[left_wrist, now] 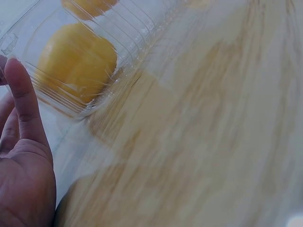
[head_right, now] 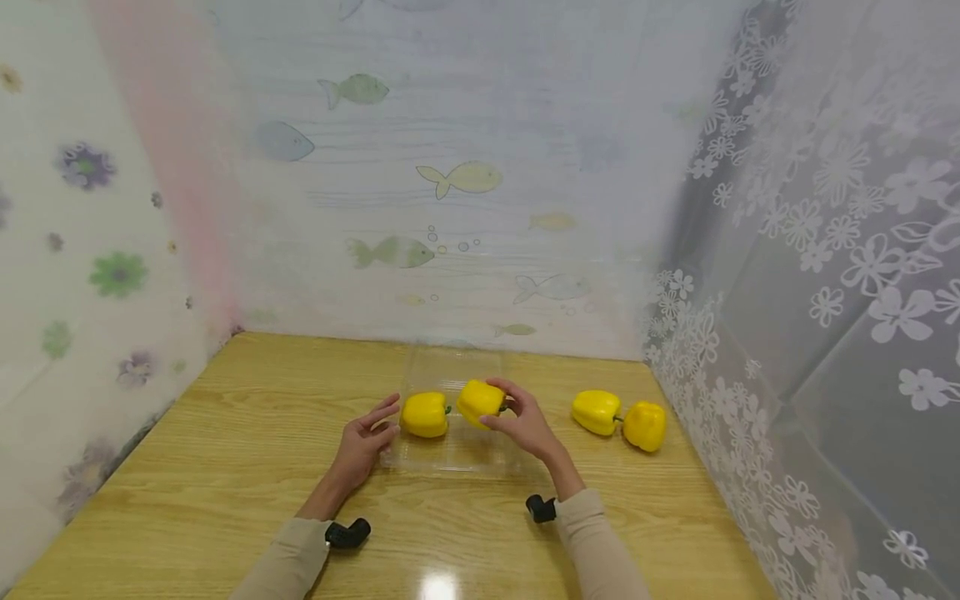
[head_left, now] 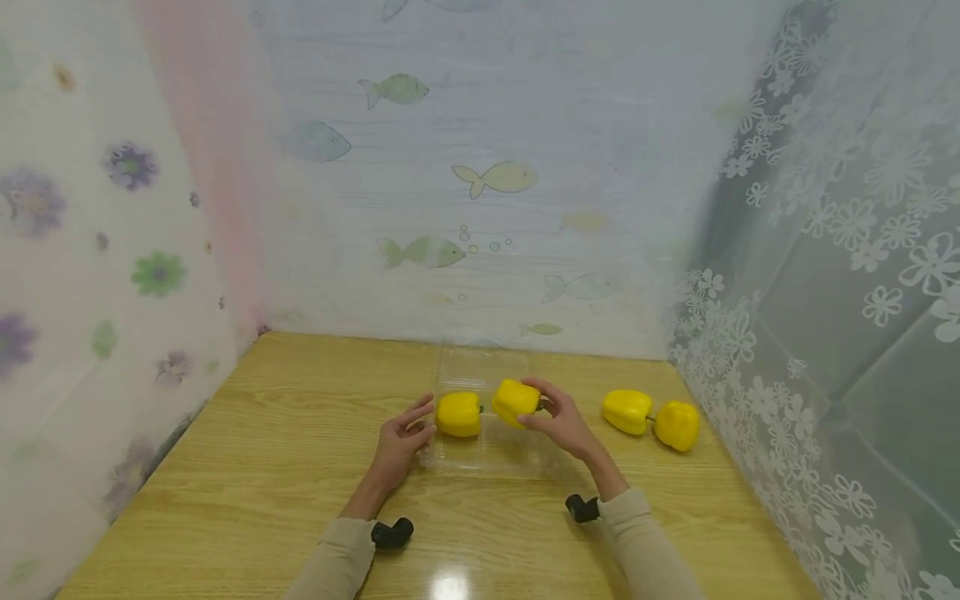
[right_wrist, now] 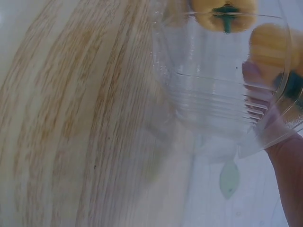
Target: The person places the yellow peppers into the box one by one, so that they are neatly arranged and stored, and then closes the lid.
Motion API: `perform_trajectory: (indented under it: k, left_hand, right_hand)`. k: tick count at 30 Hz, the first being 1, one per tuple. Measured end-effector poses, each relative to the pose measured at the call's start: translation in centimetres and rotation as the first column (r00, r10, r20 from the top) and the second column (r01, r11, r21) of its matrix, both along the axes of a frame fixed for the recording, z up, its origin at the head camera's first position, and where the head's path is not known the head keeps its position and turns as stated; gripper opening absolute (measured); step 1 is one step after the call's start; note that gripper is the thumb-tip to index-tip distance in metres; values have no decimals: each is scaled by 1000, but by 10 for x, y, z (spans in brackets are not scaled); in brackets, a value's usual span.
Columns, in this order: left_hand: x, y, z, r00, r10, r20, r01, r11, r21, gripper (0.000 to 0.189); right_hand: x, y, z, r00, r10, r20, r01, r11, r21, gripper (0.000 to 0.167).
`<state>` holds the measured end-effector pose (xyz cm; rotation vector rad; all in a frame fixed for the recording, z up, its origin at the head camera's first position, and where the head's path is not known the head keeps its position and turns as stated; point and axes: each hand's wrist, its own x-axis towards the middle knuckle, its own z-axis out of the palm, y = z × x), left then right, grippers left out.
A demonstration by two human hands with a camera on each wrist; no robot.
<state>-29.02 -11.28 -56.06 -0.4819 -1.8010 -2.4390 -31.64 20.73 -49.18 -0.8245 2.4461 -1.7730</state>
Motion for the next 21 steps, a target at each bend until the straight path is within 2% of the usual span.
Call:
perform_trajectory:
  k: [12, 21]
  left_hand:
    - [-1, 0, 0, 1000, -3, 5, 3, 1000, 12, 48]
    - [0, 0, 0, 1000, -6, 4, 6, 1000, 10, 47]
  right_hand:
    - [-2, -6, 6, 999, 2, 44, -7, 994, 113, 62]
    - [-5, -7, 7, 997, 23, 72, -34, 988, 150, 65]
